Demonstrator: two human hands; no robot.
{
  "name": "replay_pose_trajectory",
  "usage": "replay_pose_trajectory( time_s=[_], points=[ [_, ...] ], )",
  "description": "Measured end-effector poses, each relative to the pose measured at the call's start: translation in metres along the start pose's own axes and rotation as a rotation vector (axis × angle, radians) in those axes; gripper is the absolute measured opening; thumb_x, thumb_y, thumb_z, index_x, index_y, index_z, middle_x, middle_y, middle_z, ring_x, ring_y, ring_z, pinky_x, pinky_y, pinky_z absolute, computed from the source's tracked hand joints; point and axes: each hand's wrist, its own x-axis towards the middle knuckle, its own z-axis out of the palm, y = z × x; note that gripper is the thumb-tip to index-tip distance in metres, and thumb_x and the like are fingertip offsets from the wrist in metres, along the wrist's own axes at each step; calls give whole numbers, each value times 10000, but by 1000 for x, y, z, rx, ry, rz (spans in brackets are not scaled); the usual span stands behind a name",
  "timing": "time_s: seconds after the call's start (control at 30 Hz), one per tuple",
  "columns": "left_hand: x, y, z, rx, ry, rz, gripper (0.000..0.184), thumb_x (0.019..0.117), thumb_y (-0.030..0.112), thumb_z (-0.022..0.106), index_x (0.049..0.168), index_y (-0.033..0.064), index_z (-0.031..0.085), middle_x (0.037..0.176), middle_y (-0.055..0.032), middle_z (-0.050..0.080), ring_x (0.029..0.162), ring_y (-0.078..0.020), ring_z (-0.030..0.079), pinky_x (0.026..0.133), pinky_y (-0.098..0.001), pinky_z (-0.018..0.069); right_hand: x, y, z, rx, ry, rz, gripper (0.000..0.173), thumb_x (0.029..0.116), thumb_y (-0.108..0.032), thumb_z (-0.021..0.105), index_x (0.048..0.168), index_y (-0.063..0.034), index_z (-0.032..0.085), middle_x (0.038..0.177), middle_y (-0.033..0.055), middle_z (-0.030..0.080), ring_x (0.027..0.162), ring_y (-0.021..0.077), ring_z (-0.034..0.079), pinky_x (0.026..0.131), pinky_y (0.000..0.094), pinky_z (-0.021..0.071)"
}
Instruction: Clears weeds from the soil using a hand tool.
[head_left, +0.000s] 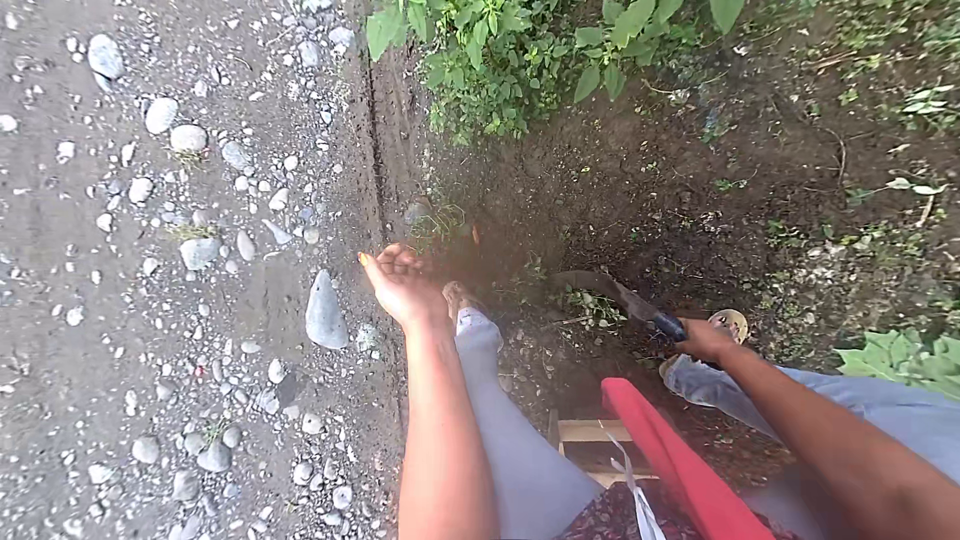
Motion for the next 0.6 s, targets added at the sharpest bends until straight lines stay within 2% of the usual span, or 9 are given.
replay_pose_trajectory(
  time_s=[0.1,0.17,0.27,0.37,0.47,0.53,0.6],
  points=[
    [6,5,-6,-136,73,12,594,1109,524,100,826,261,552,613,125,543,545,-33,535,559,-220,474,-7,-24,-19,50,71,-48,476,897,-132,746,1310,44,589,1132,302,671,1016,460,676,908,649,514],
    [6,7,-9,-195,97,8,596,1106,532,94,837,256,549,615,124,526,546,-31,524,554,-212,464,-6,-69,-29,156,112,-76,496,919,-139,721,1350,47,560,1122,292,667,982,430,681,892,618,526],
    [7,5,-17,-208,58,-7,609,1094,552,58,849,261,534,649,123,506,572,-31,518,567,-206,457,15,-159,-36,280,183,-158,540,956,-170,702,1412,36,500,1059,272,679,895,389,697,850,577,556],
    [13,4,-23,-210,87,-13,627,1090,553,62,822,256,545,632,108,517,554,-43,518,541,-214,452,50,-252,-38,265,278,-295,583,941,-181,713,1440,7,477,1107,291,682,980,450,697,868,650,547],
    [17,8,-28,-226,118,-31,599,1094,537,75,827,257,533,630,107,500,544,-47,503,545,-212,449,60,-344,-45,169,254,-368,591,980,-190,672,1479,17,432,1216,306,656,1133,470,661,954,642,519],
    [19,10,-31,-245,116,-41,598,1093,531,80,825,257,540,633,109,499,551,-46,504,551,-207,447,62,-381,-44,81,206,-358,627,986,-194,672,1502,29,394,1271,311,636,1185,468,644,988,631,510],
    [18,13,-31,-263,132,-42,592,1096,520,105,798,259,545,606,111,498,532,-43,502,529,-202,437,65,-388,-33,36,135,-323,690,969,-170,695,1540,-1,347,1284,307,631,1154,461,663,965,626,533]
  ],
)
